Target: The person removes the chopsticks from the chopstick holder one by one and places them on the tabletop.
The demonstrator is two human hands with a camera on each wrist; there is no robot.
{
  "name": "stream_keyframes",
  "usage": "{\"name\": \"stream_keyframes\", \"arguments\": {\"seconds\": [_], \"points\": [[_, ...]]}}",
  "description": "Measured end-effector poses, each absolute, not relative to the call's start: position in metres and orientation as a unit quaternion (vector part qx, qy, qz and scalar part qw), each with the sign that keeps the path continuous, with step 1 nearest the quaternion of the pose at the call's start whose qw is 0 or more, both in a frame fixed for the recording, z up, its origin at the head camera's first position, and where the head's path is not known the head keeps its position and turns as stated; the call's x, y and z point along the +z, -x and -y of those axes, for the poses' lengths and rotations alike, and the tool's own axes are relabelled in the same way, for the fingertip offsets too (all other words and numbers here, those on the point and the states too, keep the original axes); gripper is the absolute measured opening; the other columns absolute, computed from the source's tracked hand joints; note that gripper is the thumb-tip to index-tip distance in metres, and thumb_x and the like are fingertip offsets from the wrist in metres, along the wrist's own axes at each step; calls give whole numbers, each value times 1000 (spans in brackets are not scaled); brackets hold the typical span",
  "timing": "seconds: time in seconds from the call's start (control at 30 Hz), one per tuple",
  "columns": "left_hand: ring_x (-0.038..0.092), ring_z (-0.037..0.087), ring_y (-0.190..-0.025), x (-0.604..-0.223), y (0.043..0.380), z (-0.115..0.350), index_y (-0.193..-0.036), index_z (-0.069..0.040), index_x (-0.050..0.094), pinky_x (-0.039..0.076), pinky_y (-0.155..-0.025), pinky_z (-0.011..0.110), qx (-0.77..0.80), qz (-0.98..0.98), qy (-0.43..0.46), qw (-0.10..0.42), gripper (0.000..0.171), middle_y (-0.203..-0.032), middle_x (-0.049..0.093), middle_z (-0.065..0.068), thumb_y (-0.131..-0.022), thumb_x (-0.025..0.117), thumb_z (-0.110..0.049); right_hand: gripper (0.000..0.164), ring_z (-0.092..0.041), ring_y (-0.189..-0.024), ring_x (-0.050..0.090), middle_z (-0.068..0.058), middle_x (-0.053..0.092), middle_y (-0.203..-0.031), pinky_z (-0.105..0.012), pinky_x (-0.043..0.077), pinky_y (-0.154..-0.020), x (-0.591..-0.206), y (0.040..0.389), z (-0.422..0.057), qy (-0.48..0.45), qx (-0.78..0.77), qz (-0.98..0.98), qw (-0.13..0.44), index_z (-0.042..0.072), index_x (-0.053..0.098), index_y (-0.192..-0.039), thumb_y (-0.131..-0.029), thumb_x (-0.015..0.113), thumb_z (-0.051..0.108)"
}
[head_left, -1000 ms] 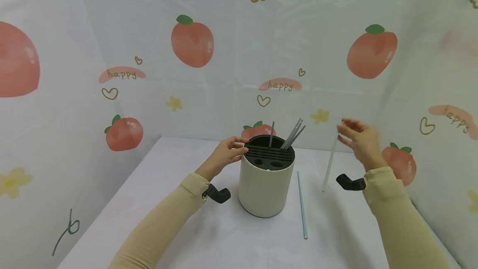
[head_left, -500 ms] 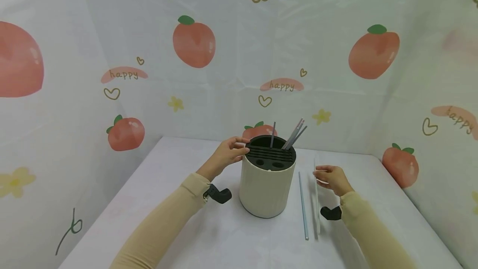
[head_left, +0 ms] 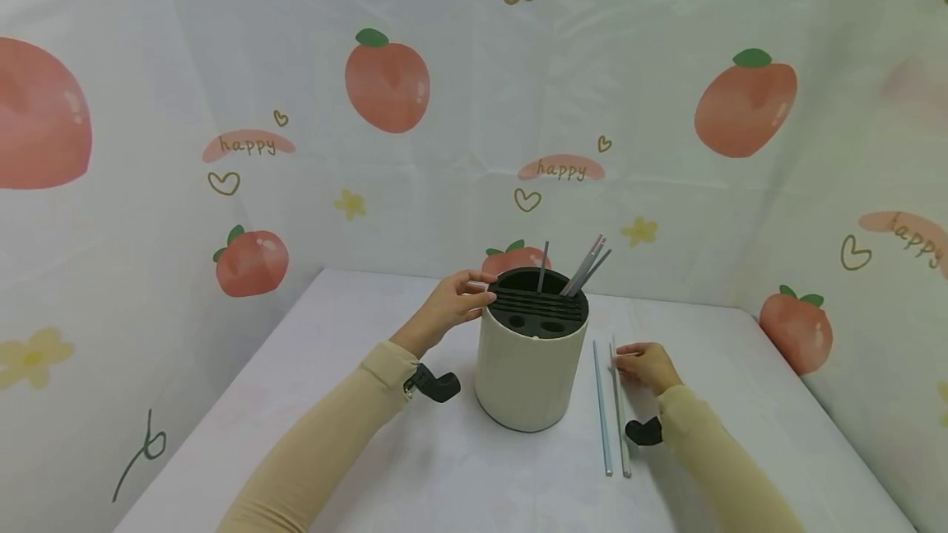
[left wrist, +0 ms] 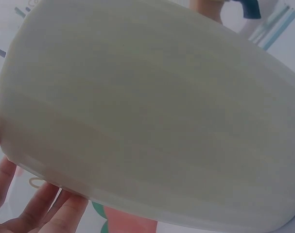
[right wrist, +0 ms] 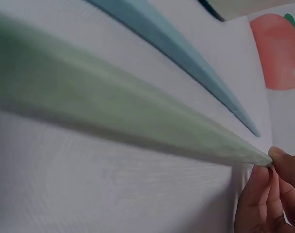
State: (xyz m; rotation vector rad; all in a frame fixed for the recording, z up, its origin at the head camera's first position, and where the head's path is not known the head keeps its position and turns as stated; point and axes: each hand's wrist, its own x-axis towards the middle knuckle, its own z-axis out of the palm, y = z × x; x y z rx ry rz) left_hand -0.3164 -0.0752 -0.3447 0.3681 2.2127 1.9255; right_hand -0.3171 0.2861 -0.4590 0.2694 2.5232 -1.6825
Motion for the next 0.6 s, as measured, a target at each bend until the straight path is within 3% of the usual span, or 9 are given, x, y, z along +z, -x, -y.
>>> {"name": "stream_keyframes", "arguments": {"seconds": [0.47, 0.6], "points": [[60, 24, -109, -344, 316, 75, -125, -11, 59, 47, -103, 44, 650, -744, -124, 93, 33, -124, 52, 14, -93, 66, -13, 31, -7, -59, 59, -1, 63, -67, -22, 56, -54, -466, 324, -278, -109, -523, -844, 47, -15, 58, -104, -80, 73, -3], [60, 24, -109, -344, 316, 75, -125, -11, 59, 47, -103, 43, 649, -744, -124, 95, 33, -124, 53, 14, -93, 66, -14, 28, -8, -58, 58, -5, 62, -75, -22, 55, -54, -467, 326, -278, -119, -496, -858, 50, -11, 60, -100, -78, 75, 0]]}}
